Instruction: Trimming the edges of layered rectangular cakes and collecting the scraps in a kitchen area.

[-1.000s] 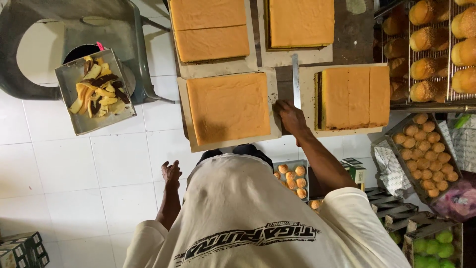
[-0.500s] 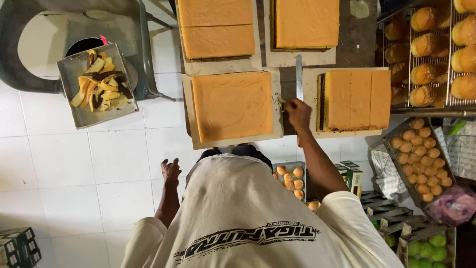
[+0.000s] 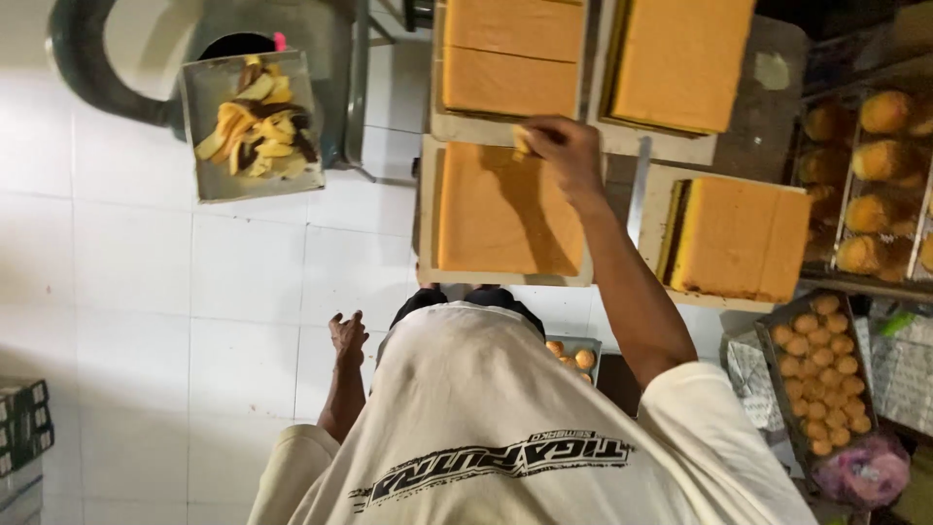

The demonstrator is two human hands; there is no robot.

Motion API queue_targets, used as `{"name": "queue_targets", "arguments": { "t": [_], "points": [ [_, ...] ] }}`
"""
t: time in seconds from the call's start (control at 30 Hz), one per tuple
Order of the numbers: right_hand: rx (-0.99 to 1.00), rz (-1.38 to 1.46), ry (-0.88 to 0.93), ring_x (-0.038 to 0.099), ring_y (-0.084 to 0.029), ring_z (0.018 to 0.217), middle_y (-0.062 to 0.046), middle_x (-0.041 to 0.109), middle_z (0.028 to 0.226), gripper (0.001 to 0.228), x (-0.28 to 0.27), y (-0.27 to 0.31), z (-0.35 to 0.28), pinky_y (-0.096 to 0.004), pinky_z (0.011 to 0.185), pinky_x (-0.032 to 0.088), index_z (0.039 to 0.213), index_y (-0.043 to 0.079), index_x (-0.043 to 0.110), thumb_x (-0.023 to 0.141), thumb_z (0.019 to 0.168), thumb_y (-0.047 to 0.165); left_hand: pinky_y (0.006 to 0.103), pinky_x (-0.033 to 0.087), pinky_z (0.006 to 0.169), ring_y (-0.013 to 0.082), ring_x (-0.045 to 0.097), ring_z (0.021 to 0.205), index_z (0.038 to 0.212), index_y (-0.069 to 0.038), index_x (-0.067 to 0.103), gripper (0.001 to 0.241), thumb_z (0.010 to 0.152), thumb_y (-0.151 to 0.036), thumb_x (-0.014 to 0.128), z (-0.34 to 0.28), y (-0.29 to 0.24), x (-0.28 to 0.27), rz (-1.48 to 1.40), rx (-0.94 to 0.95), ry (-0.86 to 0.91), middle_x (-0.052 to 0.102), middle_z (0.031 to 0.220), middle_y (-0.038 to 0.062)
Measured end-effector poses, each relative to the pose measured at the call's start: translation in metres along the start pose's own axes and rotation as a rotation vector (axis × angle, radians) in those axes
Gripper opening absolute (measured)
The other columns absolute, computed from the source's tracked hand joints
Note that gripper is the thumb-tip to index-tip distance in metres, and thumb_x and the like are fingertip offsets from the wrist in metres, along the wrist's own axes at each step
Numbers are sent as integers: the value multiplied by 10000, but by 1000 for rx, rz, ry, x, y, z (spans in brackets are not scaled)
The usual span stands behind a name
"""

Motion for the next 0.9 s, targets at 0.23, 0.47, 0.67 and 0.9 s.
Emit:
{"name": "queue_targets", "arguments": {
  "t": [0.23,0.47,0.67,0.9],
  "points": [
    [-253,-199,473,766,-101,766,-68,792,918,138,250,4,91,-267,707,648,1083,30,781,708,996,109,409,580,718,250,615,886,1527,-61,305,777,931,-288,748,-16,32,-38,-112,-24,-60,618,1108,200],
    [-413,-675,630,690,-250,724,-124,764,867,172,397,27,101,-437,674,550,1040,80,771,737,875,113,392,640,796,281,661,1036,1541,-66,274,813,911,-251,752,-31,40,-57,-186,-144,-159,583,1278,200],
    [-553,-865,640,693,-283,834,-131,721,905,93,431,56,94,-456,771,549,951,58,726,758,899,128,390,613,753,276,664,1021,1539,-64,280,834,885,-251,763,-31,41,-59,-264,-131,-166,630,1284,199],
    [-513,-679,661,711,-255,941,-110,710,1069,230,437,7,105,-386,843,590,1106,80,723,629,912,0,377,616,739,267,662,1011,1541,-83,302,834,875,-255,772,-26,27,-59,-210,-157,-143,644,1256,199]
  ]
}}
Point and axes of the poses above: each hand's wrist, its own z-axis towards the middle knuckle, its own x-axis out of the palm, y = z × x, the point moved 5 cm from there along z, towards the middle knuckle
